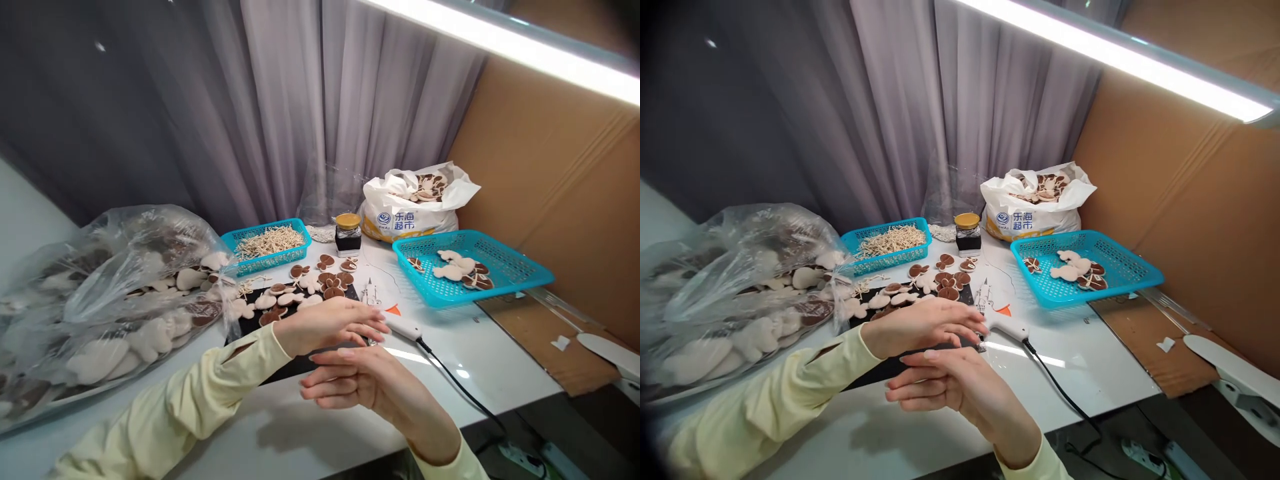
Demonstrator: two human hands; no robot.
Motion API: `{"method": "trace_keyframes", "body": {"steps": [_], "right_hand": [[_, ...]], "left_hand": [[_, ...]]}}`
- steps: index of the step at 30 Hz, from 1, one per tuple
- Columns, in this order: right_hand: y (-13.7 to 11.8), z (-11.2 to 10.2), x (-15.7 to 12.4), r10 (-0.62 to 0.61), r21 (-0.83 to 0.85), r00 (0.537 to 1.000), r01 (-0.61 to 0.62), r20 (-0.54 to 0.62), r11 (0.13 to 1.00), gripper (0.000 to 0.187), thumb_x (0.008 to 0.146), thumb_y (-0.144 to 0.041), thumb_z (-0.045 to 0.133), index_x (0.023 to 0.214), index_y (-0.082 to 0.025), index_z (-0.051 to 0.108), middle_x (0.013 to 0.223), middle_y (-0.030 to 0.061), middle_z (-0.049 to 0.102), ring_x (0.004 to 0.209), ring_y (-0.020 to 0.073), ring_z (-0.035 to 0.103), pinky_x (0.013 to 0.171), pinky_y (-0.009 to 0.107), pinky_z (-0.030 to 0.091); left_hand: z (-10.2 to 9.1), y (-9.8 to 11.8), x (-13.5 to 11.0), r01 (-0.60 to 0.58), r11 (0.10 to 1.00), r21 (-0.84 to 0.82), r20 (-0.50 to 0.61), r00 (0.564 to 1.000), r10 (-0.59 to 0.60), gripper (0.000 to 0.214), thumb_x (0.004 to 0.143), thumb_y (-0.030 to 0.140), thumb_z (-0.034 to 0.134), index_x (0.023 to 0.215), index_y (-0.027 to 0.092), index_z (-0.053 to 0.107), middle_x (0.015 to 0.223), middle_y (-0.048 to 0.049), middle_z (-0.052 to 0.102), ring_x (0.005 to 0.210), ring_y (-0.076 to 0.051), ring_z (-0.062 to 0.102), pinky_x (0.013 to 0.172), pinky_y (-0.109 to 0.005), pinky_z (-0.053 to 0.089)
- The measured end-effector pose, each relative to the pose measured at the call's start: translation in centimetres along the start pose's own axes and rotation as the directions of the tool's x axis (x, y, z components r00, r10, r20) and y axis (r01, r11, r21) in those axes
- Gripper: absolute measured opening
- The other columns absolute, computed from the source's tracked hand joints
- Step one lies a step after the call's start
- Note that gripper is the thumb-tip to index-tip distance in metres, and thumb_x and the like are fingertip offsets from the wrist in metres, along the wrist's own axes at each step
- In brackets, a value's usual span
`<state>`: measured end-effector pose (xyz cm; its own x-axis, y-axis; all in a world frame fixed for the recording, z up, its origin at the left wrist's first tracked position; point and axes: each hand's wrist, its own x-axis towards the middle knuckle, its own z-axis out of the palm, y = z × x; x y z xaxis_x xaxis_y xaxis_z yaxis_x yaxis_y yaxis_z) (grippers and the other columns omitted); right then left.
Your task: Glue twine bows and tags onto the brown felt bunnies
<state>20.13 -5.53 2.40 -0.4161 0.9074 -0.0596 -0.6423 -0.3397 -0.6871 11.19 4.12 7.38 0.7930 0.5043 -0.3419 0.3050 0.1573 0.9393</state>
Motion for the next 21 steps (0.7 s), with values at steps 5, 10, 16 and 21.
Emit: {"method": "trace_keyframes", "body": {"steps": [5, 10, 16, 21], "right_hand": [[-1.3, -1.8, -0.9, -0.032, 0.187, 0.999, 0.033, -0.010, 0.982, 0.041, 0.088, -0.031, 0.045, 0.110, 0.001, 0.059, 0.111, 0.0225, 0.063, 0.107, 0.0295, 0.058, 0.100, 0.045, 0.034], [-2.4, -2.5, -1.3, 0.010, 0.360, 0.995, -0.044, 0.096, 0.932, 0.048, 0.088, -0.038, 0.040, 0.111, 0.000, 0.058, 0.119, 0.0203, 0.059, 0.117, 0.0276, 0.050, 0.105, 0.040, 0.028], [-1.7, -1.9, -0.9, -0.026, 0.420, 0.992, -0.029, 0.125, 0.907, 0.041, 0.089, -0.035, 0.036, 0.101, -0.007, 0.064, 0.103, 0.0095, 0.069, 0.102, 0.0193, 0.061, 0.105, 0.040, 0.029], [-1.4, -1.5, -1.0, -0.001, 0.398, 0.990, -0.056, 0.141, 0.916, 0.036, 0.088, -0.033, 0.041, 0.097, -0.008, 0.066, 0.106, 0.0113, 0.068, 0.112, 0.0228, 0.055, 0.106, 0.039, 0.026]], "left_hand": [[-1.3, 1.1, -1.0, -0.149, 0.989, 0.005, -0.174, 0.974, 0.148, 0.029, 0.084, 0.043, 0.051, 0.076, 0.016, 0.058, 0.038, 0.0110, 0.030, 0.033, -0.004, 0.023, 0.036, -0.016, 0.019], [-3.0, 1.3, -3.6, -0.159, 0.854, 0.496, -0.398, 0.832, 0.386, 0.039, 0.087, 0.044, 0.044, 0.063, 0.016, 0.058, 0.044, 0.0065, 0.036, 0.038, -0.006, 0.032, 0.039, -0.019, 0.025], [0.3, 0.0, -3.9, -0.285, 0.494, 0.821, 0.033, 0.889, 0.457, 0.018, 0.080, 0.034, 0.059, 0.089, 0.022, 0.069, 0.075, 0.0001, 0.049, 0.066, -0.012, 0.048, 0.059, -0.022, 0.038], [1.4, 0.4, -4.0, -0.311, 0.665, 0.679, -0.081, 0.869, 0.488, 0.028, 0.084, 0.025, 0.053, 0.062, 0.016, 0.067, 0.054, 0.0018, 0.048, 0.055, -0.010, 0.044, 0.052, -0.022, 0.036]]}}
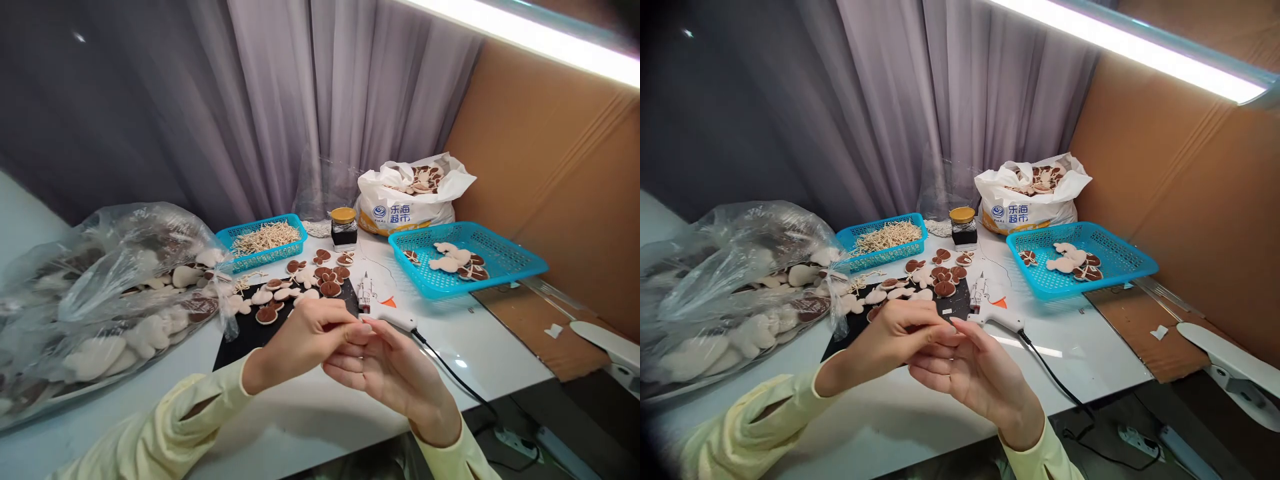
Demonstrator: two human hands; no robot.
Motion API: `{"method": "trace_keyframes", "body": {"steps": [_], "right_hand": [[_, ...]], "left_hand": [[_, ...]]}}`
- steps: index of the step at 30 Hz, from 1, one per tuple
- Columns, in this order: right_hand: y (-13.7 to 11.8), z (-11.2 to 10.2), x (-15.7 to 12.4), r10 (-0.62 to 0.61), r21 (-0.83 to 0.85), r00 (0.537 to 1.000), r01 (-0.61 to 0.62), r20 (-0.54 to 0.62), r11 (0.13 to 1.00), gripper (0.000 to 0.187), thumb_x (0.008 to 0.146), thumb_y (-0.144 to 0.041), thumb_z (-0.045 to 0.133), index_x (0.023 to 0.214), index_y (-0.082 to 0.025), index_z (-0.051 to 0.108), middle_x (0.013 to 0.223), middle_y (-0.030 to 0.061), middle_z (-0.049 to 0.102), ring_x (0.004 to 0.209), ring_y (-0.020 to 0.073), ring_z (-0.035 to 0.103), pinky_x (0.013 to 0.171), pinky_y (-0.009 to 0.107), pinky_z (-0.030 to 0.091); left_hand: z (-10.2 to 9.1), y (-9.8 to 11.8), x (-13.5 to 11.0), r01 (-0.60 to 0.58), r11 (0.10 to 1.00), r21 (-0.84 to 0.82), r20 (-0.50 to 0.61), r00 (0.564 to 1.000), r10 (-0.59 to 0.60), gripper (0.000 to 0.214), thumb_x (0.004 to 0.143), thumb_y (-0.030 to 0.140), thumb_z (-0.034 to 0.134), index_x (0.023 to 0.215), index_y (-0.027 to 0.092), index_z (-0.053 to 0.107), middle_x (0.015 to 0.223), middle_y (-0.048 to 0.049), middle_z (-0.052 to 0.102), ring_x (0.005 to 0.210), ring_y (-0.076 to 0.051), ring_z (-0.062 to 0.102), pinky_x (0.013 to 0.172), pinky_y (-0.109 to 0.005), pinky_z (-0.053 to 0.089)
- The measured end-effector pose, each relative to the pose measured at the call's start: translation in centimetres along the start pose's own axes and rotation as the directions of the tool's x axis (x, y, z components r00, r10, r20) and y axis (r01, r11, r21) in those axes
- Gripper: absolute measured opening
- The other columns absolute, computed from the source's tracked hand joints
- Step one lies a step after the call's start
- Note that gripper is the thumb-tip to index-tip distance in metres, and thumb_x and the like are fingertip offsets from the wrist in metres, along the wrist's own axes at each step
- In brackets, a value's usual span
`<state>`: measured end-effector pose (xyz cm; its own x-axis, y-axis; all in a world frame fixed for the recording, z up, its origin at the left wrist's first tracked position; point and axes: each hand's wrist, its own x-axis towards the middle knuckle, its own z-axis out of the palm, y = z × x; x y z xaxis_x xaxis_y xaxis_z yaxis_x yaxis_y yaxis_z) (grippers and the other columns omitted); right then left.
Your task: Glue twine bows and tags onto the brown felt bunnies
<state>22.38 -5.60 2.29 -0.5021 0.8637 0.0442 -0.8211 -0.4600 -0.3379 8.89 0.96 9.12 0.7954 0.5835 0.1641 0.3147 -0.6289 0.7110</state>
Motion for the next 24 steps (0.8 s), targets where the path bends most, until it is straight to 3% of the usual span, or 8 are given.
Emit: {"method": "trace_keyframes", "body": {"steps": [5, 8, 11, 14, 17, 18, 20, 24], "right_hand": [[-0.8, -0.3, -0.4, -0.147, -0.064, 0.989, 0.147, 0.001, 0.987, 0.041, 0.088, -0.028, 0.037, 0.118, -0.005, 0.054, 0.131, 0.0157, 0.050, 0.124, 0.0217, 0.042, 0.109, 0.035, 0.023], [-1.7, -0.9, -0.9, -0.312, -0.099, 0.950, 0.308, -0.029, 0.946, 0.040, 0.089, -0.029, 0.035, 0.117, -0.009, 0.055, 0.133, 0.0118, 0.048, 0.126, 0.0166, 0.039, 0.109, 0.028, 0.025], [-2.3, -1.4, -1.3, -0.383, -0.107, 0.922, 0.376, -0.056, 0.920, 0.041, 0.091, -0.030, 0.030, 0.116, -0.011, 0.056, 0.133, 0.0090, 0.050, 0.127, 0.0132, 0.039, 0.108, 0.024, 0.026], [-2.3, -1.2, -1.0, -0.401, -0.087, 0.914, 0.395, -0.063, 0.915, 0.043, 0.092, -0.033, 0.027, 0.115, -0.012, 0.057, 0.131, 0.0091, 0.051, 0.127, 0.0134, 0.039, 0.108, 0.025, 0.026], [-1.4, -0.6, -0.1, -0.362, -0.083, 0.932, 0.359, -0.031, 0.930, 0.044, 0.091, -0.035, 0.028, 0.113, -0.012, 0.058, 0.131, 0.0097, 0.052, 0.126, 0.0152, 0.040, 0.108, 0.028, 0.026], [-0.9, -0.3, 0.2, -0.333, -0.083, 0.943, 0.331, -0.012, 0.940, 0.044, 0.091, -0.035, 0.029, 0.112, -0.012, 0.059, 0.130, 0.0103, 0.052, 0.126, 0.0166, 0.041, 0.108, 0.030, 0.026], [0.1, 0.1, 0.7, -0.264, -0.081, 0.964, 0.265, 0.021, 0.961, 0.044, 0.090, -0.037, 0.030, 0.111, -0.011, 0.060, 0.129, 0.0121, 0.053, 0.126, 0.0196, 0.041, 0.108, 0.033, 0.025], [1.6, 0.8, 1.2, -0.232, -0.139, 0.973, 0.231, 0.009, 0.963, 0.041, 0.090, -0.033, 0.031, 0.110, -0.012, 0.061, 0.129, 0.0120, 0.053, 0.127, 0.0200, 0.039, 0.106, 0.034, 0.028]], "left_hand": [[-6.2, -0.7, -2.0, 0.181, 0.902, -0.391, -0.338, 0.884, -0.324, 0.021, 0.082, 0.028, 0.055, 0.070, 0.015, 0.066, 0.048, 0.0068, 0.053, 0.038, -0.002, 0.039, 0.037, -0.014, 0.027], [-11.6, -2.6, -4.4, 0.075, 0.889, -0.452, -0.624, 0.686, -0.375, 0.019, 0.085, 0.017, 0.049, 0.073, 0.013, 0.064, 0.050, 0.0095, 0.055, 0.047, 0.000, 0.046, 0.046, -0.009, 0.034], [-14.8, -4.3, -7.2, 0.074, 0.849, -0.523, -0.767, 0.393, -0.506, 0.022, 0.087, 0.012, 0.044, 0.077, 0.013, 0.064, 0.065, 0.0115, 0.065, 0.068, 0.000, 0.055, 0.072, -0.012, 0.045], [-12.7, -4.7, -8.7, 0.158, 0.753, -0.639, -0.610, 0.492, -0.621, 0.014, 0.084, 0.018, 0.053, 0.087, 0.020, 0.066, 0.084, 0.0094, 0.071, 0.086, -0.007, 0.059, 0.071, -0.012, 0.049], [-6.3, -3.5, -8.1, 0.374, 0.678, -0.633, -0.128, 0.813, -0.568, 0.026, 0.082, 0.030, 0.056, 0.105, 0.020, 0.063, 0.110, -0.0033, 0.066, 0.098, -0.020, 0.060, 0.072, -0.025, 0.053], [-4.0, -3.1, -7.4, 0.399, 0.676, -0.620, 0.023, 0.870, -0.493, 0.032, 0.079, 0.034, 0.060, 0.107, 0.018, 0.062, 0.111, -0.0074, 0.064, 0.090, -0.021, 0.063, 0.063, -0.026, 0.054], [-0.5, -2.3, -6.0, 0.409, 0.689, -0.598, 0.202, 0.909, -0.365, 0.039, 0.077, 0.040, 0.061, 0.107, 0.015, 0.060, 0.106, -0.0117, 0.064, 0.076, -0.018, 0.063, 0.053, -0.025, 0.051], [1.5, -1.7, -4.4, 0.426, 0.755, -0.498, 0.211, 0.904, -0.371, 0.035, 0.085, 0.041, 0.048, 0.070, 0.012, 0.060, 0.062, -0.0022, 0.063, 0.042, -0.006, 0.048, 0.040, -0.017, 0.035]]}}
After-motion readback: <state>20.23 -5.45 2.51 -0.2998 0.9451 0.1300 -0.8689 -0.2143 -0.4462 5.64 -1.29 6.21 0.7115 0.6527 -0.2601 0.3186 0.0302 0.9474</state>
